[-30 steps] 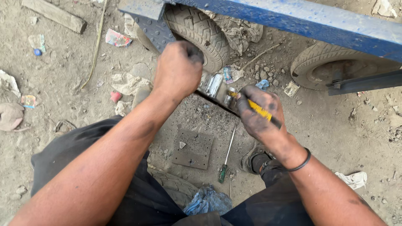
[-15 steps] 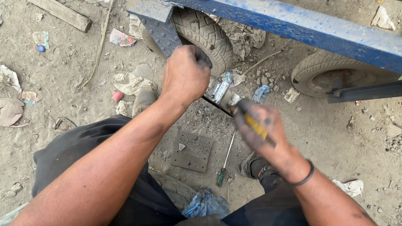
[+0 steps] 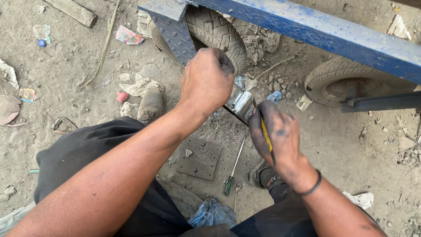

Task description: The person holds a metal part with the left hand and repeatedly scrapes its surface with a yellow-handled tool in the right hand. The person rotates the part to access different sides while continuing to scrape away residue.

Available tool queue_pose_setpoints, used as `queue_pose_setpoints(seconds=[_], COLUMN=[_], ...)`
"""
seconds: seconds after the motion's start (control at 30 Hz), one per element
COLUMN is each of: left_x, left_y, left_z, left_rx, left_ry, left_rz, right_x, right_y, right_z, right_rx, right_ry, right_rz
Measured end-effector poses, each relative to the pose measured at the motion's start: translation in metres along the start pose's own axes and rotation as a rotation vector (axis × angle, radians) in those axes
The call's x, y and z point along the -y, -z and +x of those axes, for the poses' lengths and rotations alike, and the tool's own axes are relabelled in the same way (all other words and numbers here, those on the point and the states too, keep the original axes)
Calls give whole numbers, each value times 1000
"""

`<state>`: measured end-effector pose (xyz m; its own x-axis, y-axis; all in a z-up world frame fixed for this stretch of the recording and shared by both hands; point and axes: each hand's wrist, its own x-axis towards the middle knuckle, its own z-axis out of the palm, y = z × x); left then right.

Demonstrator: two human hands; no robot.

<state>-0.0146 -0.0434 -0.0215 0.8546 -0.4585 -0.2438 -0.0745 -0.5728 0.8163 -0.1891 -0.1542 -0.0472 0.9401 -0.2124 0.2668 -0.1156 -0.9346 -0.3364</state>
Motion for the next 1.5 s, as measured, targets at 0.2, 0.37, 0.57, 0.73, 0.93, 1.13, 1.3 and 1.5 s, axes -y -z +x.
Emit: queue_pose_setpoints(seconds=[0.2,0.37,0.57,0.73,0.93,1.13,1.3,1.5], left_x=[-2,-5,4,2,4,6,5,10], left_y=[7,1,0,1,0,4,1,1], left_z=[0,-7,0,1,0,-1,0,1], left_rx=[-24,-9,-33,-31,4,-92,-4,-20], left_ry=[5,-72,-73,-67,-53,-143,-115,-86], left_rz=[9,0,15,13,-15,5,-14,6], right_x=[9,-1,-14,-10,0,3,-15,-10], right_y=[7,5,1,7,12,7,12,5], right_z=[6,4,-8,1,11,5,12,12], right_rx=[13,-82,-34,-29,130,189,275,385], right_ry=[56,-154,-240,148,-416,-330,-336,-756], right_rz=[170,100,239,-124,371,385,410,817])
